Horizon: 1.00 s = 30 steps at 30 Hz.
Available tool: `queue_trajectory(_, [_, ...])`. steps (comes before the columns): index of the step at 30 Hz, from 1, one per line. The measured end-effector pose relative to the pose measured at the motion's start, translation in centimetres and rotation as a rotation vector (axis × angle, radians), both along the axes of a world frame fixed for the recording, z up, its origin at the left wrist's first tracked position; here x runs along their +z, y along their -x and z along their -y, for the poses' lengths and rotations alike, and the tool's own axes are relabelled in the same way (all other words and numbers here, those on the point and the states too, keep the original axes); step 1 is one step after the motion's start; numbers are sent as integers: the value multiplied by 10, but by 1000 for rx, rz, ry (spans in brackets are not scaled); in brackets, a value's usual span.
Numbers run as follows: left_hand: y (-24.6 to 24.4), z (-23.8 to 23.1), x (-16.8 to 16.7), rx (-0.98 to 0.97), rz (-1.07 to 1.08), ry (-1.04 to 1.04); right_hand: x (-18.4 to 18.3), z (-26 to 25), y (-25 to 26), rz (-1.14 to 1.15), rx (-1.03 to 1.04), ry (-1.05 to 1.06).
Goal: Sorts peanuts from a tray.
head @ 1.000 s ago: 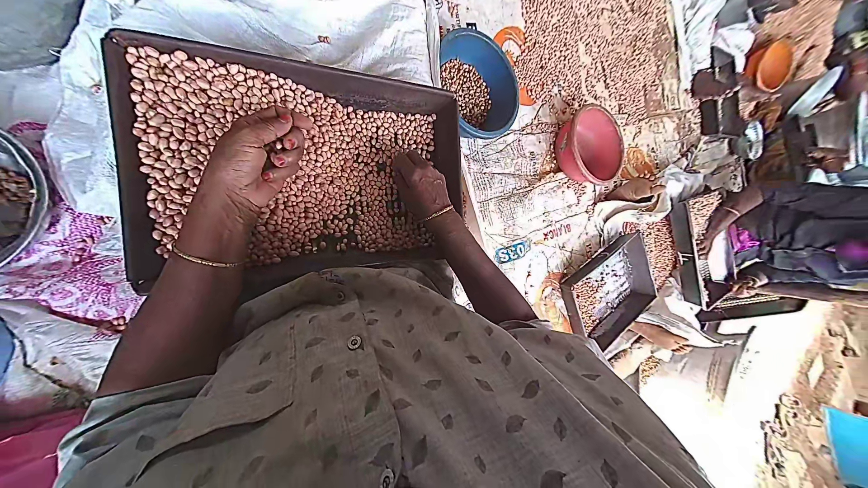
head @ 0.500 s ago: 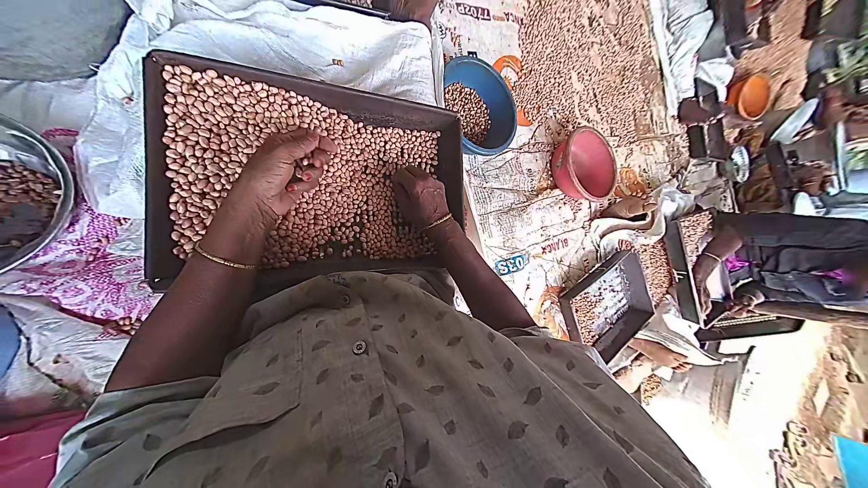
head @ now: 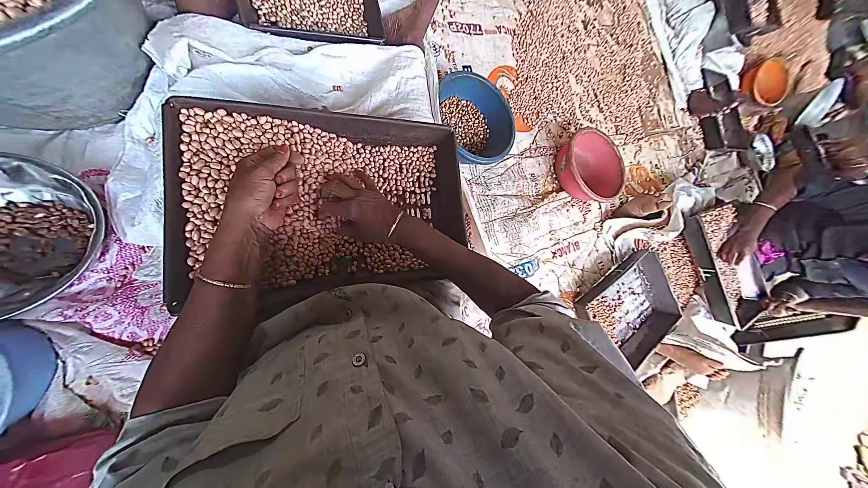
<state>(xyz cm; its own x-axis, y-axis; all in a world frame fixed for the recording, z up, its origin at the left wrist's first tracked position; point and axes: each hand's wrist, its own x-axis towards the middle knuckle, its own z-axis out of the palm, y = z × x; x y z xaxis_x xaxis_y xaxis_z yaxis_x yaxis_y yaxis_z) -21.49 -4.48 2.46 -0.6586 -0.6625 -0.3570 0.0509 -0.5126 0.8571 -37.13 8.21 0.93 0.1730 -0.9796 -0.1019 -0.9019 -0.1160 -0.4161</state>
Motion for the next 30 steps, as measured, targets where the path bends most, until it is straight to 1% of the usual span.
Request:
queue_trajectory(1, [0,1,0,18,23,41,-1,-8,7,-41,-31,-40])
queue_trajectory(3, [1,0,-2,-4,95,144,2,-24,32,-86,-181,-46])
queue_trajectory(5, [2,-3,-4,-92,171,269,9,-43,57,-140,-345,-92])
queue_trajectory(6, [3,-3,-6,-149,208,334,11,-53,66,-137,-393,-122])
queue_trajectory(8, [5,-4,-9,-237,273,442,18,-72,75,-27,-387,-215])
queue_trajectory(10, [7,-7,-9,-288,338,520,30,-83,74,190,-275,-283])
queue_trajectory(11, [9,-8,-9,-309,364,551,37,-82,70,285,-231,-266])
queue_trajectory(12, [10,-7,-10,-320,379,574,42,-76,68,329,-211,-213])
queue_trajectory(14, [11,-8,-12,-313,392,583,39,-52,68,281,-232,-40])
queue_trajectory(16, [10,-8,-12,-299,379,561,32,-20,69,173,-291,55])
queue_trajectory(17, [9,-7,-12,-293,364,542,28,-6,67,112,-323,57])
queue_trajectory(19, [7,-6,-10,-291,354,497,17,12,59,-29,-378,-23])
queue_trajectory(20, [6,-6,-10,-285,348,489,9,16,53,-88,-394,-34])
queue_trajectory(22, [6,-4,-10,-288,352,498,-3,14,43,-171,-414,59])
queue_trajectory(25, [7,-6,-7,-309,375,515,-10,6,41,-165,-423,145])
queue_trajectory(26, [7,-6,-7,-310,368,515,-10,4,46,-108,-451,164])
queue_trajectory(27, [8,-5,-8,-309,356,516,-8,2,53,-4,-510,209])
queue_trajectory(28, [8,-4,-9,-308,344,519,-5,0,62,174,-595,306])
queue_trajectory(29, [8,-4,-11,-307,331,521,0,0,72,448,-708,438])
queue_trajectory(30, [7,-3,-12,-303,321,520,11,1,80,776,-837,545])
